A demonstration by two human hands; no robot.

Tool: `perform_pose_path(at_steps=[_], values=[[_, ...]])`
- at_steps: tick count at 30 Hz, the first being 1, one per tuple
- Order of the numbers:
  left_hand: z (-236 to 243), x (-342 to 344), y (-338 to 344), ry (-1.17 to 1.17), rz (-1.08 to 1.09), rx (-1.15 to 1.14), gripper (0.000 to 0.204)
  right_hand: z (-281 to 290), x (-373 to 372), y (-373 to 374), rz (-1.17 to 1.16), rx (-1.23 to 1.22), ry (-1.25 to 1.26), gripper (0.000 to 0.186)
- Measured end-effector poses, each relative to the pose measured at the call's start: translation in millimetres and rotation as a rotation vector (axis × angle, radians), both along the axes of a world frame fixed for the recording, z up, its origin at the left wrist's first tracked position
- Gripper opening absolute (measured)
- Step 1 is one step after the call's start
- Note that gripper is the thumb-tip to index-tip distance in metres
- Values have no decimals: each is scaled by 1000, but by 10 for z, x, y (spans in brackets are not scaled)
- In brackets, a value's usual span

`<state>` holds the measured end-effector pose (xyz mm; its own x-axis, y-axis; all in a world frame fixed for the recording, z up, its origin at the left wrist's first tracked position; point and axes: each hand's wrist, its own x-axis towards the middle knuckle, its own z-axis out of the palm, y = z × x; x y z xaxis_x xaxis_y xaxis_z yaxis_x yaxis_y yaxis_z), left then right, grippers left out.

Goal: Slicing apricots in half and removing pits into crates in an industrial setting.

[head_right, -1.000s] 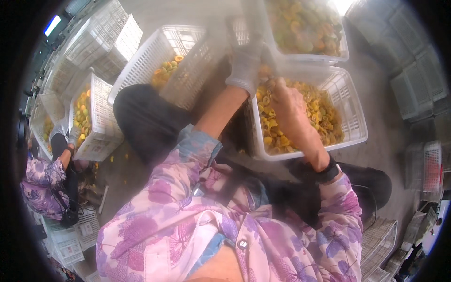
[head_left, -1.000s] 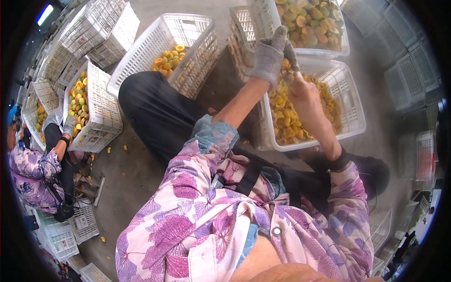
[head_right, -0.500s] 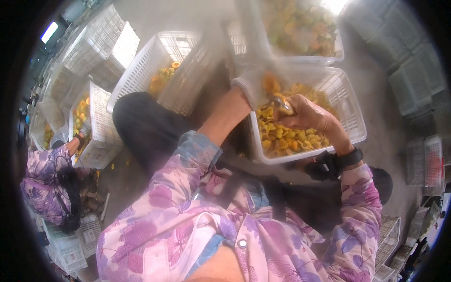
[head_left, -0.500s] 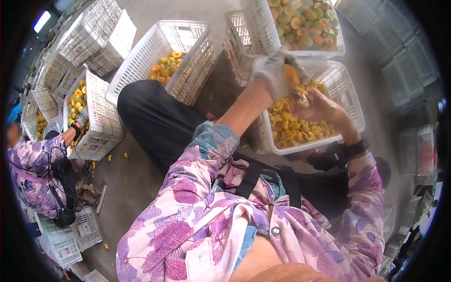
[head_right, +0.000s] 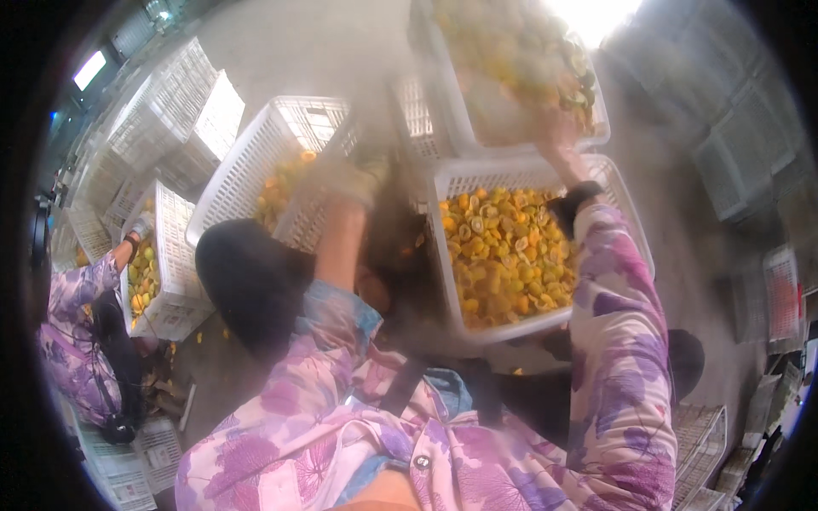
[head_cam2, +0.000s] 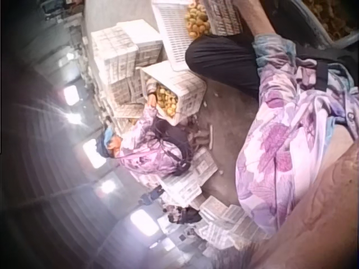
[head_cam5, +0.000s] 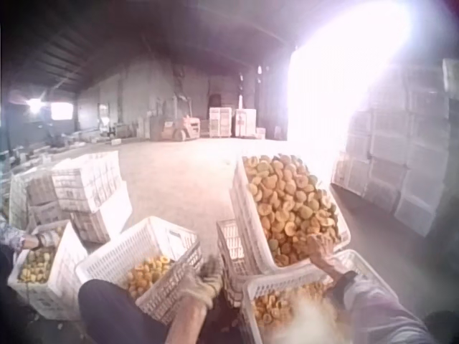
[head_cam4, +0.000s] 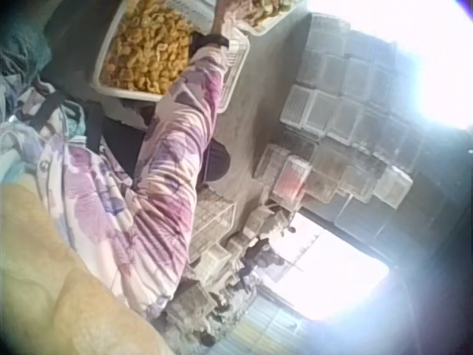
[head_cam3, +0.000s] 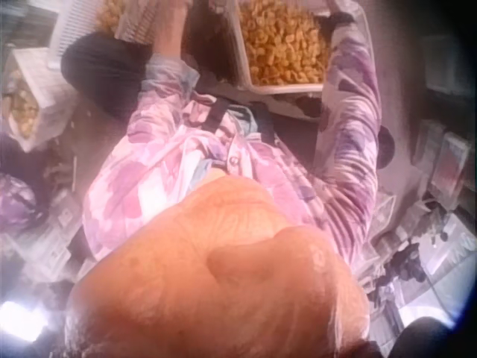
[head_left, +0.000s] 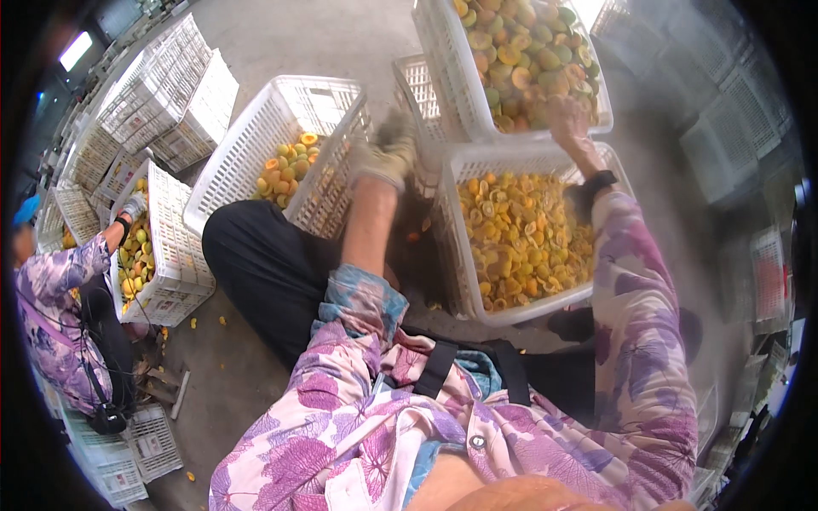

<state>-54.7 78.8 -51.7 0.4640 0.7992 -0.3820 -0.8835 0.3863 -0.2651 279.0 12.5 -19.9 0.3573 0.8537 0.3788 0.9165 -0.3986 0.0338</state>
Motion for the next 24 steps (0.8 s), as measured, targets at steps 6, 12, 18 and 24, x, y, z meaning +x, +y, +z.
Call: perform_pose_path(at_steps=[6,12,18,24], values=[[-116,677,-327,196,-302,147,23,-299,78,220,84,160,-189,21],[-76,616,-565,276,-351,182,25,206,-508,142,12,296,171,22],[119,662,-808,301,-451,494,22,340,-1399,-400,447,362,664,35],[352,374,-739,92,-271,605,28,450,-1836,-685,692,378,659,31]])
